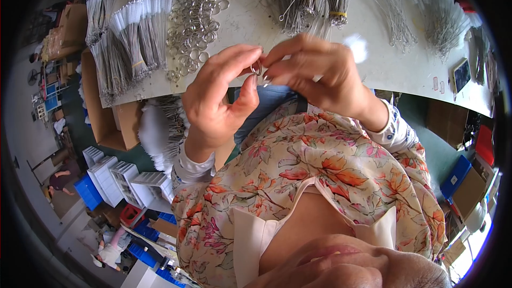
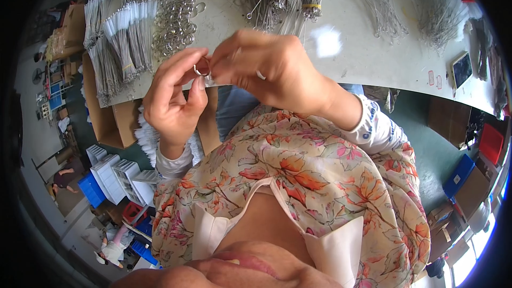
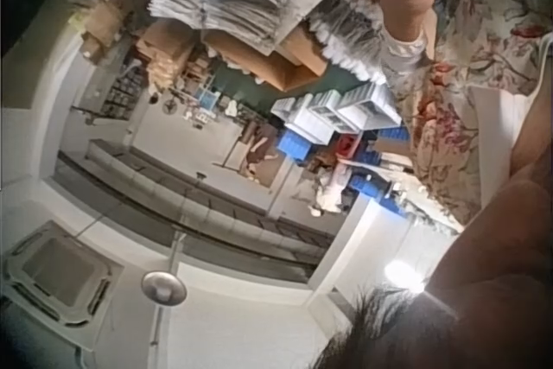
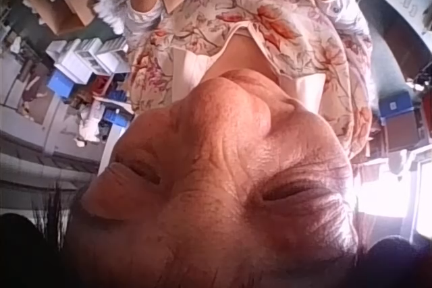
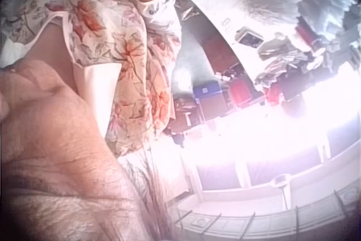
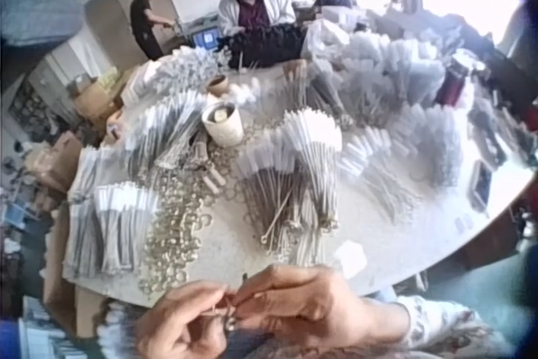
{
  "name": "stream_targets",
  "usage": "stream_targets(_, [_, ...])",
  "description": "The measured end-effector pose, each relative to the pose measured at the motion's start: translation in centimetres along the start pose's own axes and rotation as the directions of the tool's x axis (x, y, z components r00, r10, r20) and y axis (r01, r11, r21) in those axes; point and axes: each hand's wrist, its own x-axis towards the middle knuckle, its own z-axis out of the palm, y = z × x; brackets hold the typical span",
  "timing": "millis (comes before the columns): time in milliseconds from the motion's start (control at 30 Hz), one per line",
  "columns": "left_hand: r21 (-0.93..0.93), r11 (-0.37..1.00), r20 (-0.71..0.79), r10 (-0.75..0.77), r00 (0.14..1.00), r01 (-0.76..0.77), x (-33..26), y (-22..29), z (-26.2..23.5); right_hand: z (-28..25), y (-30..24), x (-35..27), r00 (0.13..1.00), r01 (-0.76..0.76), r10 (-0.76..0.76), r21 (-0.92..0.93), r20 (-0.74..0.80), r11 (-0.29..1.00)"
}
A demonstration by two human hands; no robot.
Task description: Assembling small white brushes onto metal ring holders at a workstation.
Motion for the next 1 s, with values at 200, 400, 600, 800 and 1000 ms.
stream_targets(200, [0.138,0.968,-0.172,0.231,0.958,-0.209,-0.1,-0.9,0.8,-0.4,-2.2,1.2,0.75,-0.628,0.615,0.556,0.243,0.545])
stream_targets(400, [0.056,0.99,-0.144,0.137,0.98,-0.13,0.3,-0.6,0.5,0.1,-1.8,1.2,0.748,-0.626,0.623,0.556,0.23,0.546])
stream_targets(600, [-0.011,1.0,-0.066,0.02,0.998,-0.021,0.3,-0.5,-0.8,-0.2,-1.3,1.7,0.756,-0.653,0.595,0.381,0.273,0.655])
stream_targets(800, [-0.186,0.936,0.153,-0.274,0.95,0.3,0.2,-2.6,-2.6,1.7,1.5,-0.5,0.886,-0.461,0.452,0.083,0.106,0.883])
stream_targets(1000, [0.744,0.653,-0.092,-0.107,0.99,0.14,-3.1,-12.4,-4.6,4.2,5.6,-3.9,0.972,0.156,0.011,-0.678,0.234,0.718])
